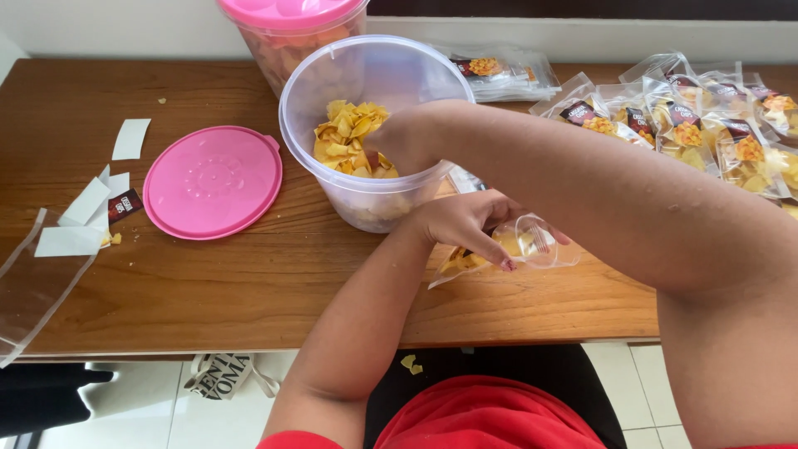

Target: Manually filling small plastic bags with chips from a large container and organizing them on a table.

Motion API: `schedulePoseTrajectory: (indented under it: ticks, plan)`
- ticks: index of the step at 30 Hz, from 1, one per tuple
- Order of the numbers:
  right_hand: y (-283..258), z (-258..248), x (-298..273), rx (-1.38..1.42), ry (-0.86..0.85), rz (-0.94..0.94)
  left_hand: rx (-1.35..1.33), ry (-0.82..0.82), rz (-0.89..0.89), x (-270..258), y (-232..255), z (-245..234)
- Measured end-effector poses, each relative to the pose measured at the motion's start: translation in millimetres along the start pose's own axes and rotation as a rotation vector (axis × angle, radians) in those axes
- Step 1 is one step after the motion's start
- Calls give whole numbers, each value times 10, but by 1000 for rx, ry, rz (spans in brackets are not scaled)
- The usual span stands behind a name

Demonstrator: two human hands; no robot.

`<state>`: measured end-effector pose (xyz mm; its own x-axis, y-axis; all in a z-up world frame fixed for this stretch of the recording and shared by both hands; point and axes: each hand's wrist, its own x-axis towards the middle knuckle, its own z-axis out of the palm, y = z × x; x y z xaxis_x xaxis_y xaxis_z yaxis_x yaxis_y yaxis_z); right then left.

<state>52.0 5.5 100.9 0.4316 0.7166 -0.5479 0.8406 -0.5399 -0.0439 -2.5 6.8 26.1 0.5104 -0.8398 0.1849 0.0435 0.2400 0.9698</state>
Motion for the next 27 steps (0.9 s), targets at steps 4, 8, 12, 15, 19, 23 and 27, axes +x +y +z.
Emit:
schedulePoseTrajectory:
  ticks: [4, 8, 12, 15, 19, 23, 27]
  plan:
    - [-69, -40, -49, 47, -59, 55, 8, -2, 32, -52, 201, 114]
    - [-11, 41, 66, -2, 13, 34, 17, -16, 63, -98, 288, 185]
    - [89, 211, 334, -20, 126, -21, 53, 1, 22, -33, -175, -179]
    - [-15, 177, 247, 28, 106, 36, 51, -9, 35, 2, -275, -205]
    - [-95, 199, 106, 86, 168, 42, 49, -13, 61, 53, -344, -164]
    - [-223, 236, -81, 173, 161, 98, 89, -34, 102, 66, -275, 55]
    - [-345, 275, -265, 72, 121, 60, 243, 37, 219, 2, -280, 306]
